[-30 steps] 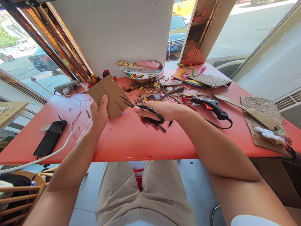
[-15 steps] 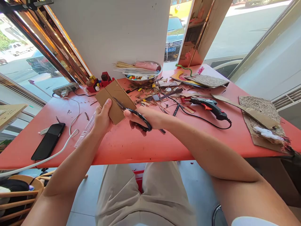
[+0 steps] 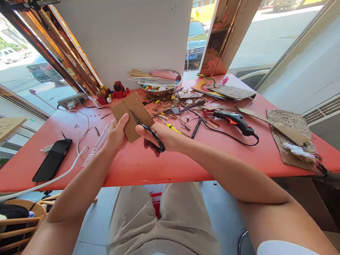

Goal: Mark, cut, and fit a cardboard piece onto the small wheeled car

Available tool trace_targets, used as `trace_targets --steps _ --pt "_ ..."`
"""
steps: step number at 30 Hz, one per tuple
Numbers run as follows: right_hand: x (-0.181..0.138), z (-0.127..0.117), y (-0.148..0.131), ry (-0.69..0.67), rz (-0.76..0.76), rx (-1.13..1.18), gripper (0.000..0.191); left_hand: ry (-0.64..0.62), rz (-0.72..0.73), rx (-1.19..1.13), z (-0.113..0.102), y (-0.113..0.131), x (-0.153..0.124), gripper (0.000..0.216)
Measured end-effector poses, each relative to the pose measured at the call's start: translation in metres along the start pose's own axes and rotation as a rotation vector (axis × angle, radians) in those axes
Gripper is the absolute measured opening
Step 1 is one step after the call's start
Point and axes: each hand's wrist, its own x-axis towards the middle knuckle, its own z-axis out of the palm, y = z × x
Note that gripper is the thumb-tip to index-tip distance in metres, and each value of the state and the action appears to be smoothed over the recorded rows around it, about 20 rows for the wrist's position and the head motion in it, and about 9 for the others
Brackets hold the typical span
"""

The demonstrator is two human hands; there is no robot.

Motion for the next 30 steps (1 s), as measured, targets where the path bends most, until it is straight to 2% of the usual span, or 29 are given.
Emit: trace_targets --steps 6,11,14,17,21,30 --pt "0.009 0.003 0.005 0.066 0.086 0.018 0.073 -0.008 -0.019 0.036 0.005 0.000 0.004 0.056" --pt "0.009 -0.010 0.008 -0.015 -0.009 -0.071 0.090 0.015 -0.187 -0.070 0.012 0.005 0.008 0.042" --pt "0.012 -0.012 0.007 -0.034 -0.078 -0.088 0.089 0.075 -0.236 -0.123 0.016 0.009 0.007 0.036" --pt "0.016 -0.008 0.009 -0.013 -0.080 -0.036 0.082 0.107 -0.201 -0.117 0.018 0.013 0.004 0.035" --pt "0.016 0.000 0.012 0.014 -0.062 0.040 0.073 0.079 -0.147 -0.038 0.017 0.013 0.002 0.043" --pt "0.012 -0.001 0.004 0.088 -0.058 -0.042 0.066 0.075 0.041 -0.056 0.001 0.005 0.010 0.058"
